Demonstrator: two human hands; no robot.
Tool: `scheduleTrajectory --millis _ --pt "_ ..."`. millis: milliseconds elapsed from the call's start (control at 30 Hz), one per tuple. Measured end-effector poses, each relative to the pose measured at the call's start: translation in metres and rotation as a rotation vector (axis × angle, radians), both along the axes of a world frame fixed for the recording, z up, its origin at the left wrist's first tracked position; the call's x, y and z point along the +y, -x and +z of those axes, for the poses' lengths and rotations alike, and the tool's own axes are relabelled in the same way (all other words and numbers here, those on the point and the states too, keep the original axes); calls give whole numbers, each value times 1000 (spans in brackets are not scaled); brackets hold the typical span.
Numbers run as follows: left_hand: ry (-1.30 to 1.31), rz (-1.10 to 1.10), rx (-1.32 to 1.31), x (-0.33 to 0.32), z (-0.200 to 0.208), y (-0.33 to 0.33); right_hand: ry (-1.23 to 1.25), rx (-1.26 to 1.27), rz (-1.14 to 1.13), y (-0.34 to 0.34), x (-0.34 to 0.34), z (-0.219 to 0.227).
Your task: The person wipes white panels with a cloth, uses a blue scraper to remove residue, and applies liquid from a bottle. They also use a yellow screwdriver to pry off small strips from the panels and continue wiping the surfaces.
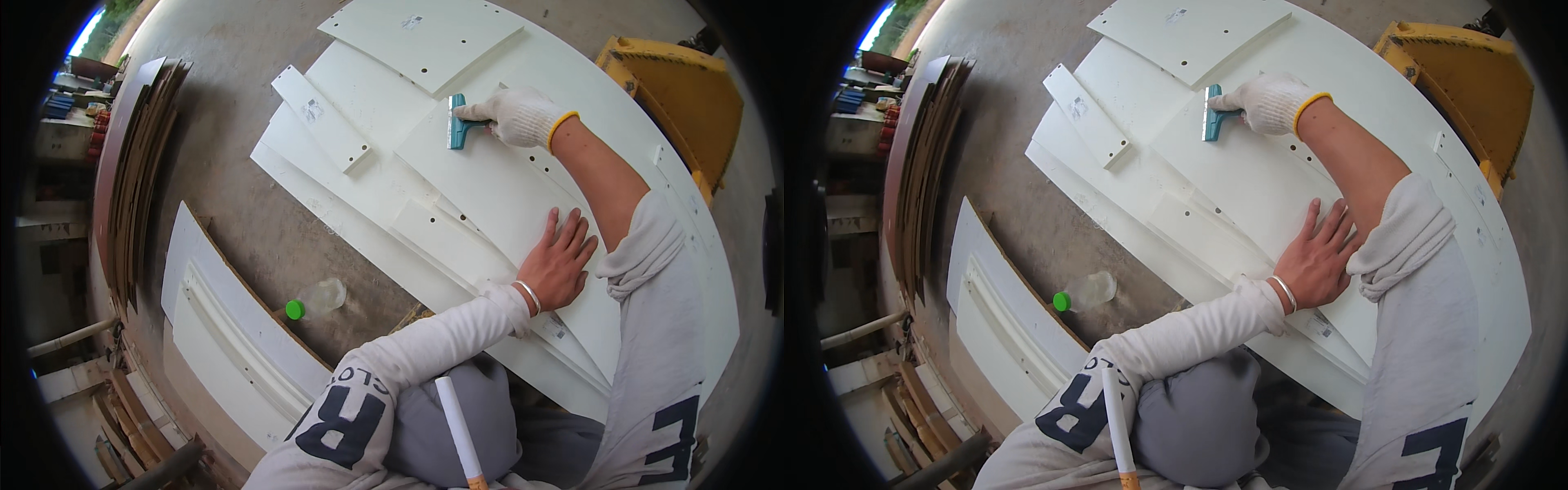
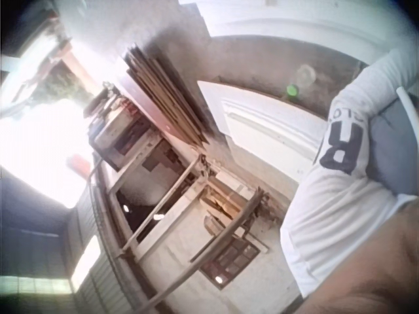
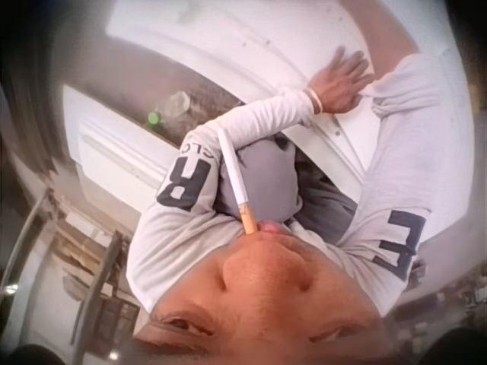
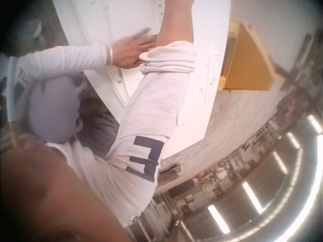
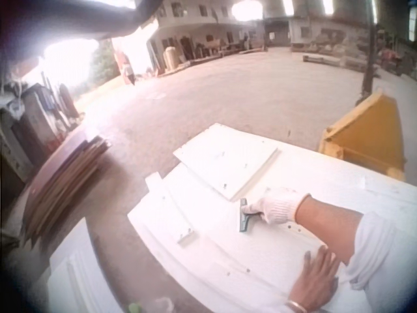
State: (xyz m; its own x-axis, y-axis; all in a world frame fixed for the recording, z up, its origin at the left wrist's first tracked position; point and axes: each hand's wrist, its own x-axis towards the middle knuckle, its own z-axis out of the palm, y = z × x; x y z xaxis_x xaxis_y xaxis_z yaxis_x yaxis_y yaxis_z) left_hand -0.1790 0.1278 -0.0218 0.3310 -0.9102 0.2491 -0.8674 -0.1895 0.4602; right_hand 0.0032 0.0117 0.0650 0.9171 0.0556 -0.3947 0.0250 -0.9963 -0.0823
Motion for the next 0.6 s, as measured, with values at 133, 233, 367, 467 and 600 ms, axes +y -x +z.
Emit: scheduleTrajectory --millis 133,233,367,467,600 --pt "45 32 -14 -3 -5 3 36 20 18 -14 3 -3" --pt "29 10 2 -1 -3 1 -21 39 70 -22 14 -1" --pt "61 -29 56 -5 -5 4 -75 21 177 -33 21 -12" --pt "133 -13 98 -1 -6 2 9 111 218 -31 55 27" --pt "369 -22 282 -2 -13 9 -34 53 263 -37 64 8"
